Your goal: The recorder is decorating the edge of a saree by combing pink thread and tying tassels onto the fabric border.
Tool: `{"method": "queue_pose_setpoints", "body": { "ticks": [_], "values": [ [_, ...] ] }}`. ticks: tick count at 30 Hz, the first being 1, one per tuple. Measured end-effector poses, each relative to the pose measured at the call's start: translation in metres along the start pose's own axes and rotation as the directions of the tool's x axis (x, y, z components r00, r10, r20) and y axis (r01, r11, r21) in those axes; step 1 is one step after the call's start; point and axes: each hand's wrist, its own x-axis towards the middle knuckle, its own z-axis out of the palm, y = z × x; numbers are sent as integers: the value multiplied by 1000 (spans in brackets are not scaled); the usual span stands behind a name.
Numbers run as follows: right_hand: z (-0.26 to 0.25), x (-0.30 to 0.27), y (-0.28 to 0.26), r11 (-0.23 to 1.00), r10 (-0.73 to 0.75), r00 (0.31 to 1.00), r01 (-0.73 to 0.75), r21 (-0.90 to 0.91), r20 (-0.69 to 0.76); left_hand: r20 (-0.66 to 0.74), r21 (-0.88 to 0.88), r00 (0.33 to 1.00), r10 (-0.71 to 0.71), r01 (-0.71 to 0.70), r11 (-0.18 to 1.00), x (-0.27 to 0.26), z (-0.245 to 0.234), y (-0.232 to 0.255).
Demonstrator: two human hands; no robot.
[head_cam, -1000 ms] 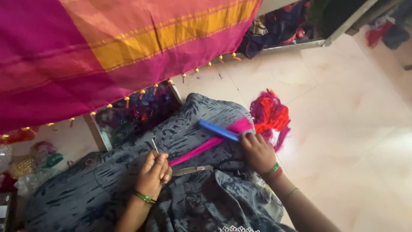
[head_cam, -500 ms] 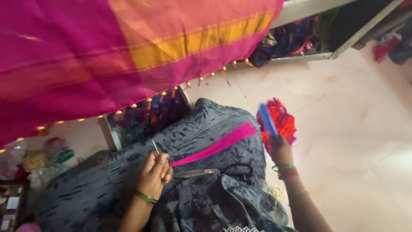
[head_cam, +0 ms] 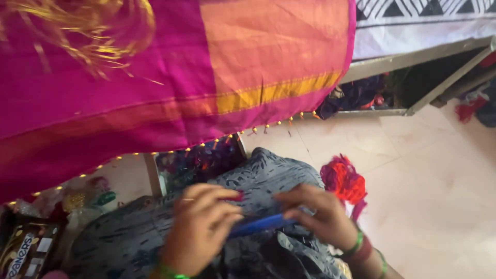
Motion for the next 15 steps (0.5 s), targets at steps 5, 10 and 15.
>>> {"method": "queue_pose_setpoints", "body": {
  "ticks": [5, 10, 15],
  "values": [
    [17, 31, -44, 933, -280, 959, 261, 250, 46, 19, -138, 999, 45, -42, 990, 15, 11, 10],
    [5, 39, -54, 886, -438, 897, 441, 147, -55, 168, -340, 985, 27, 32, 940, 12, 49, -20],
    [-42, 38, -44, 559, -66, 833, 487, 671, -549, 191, -288, 981, 32, 25, 957, 3, 88, -50]
  ]
}}
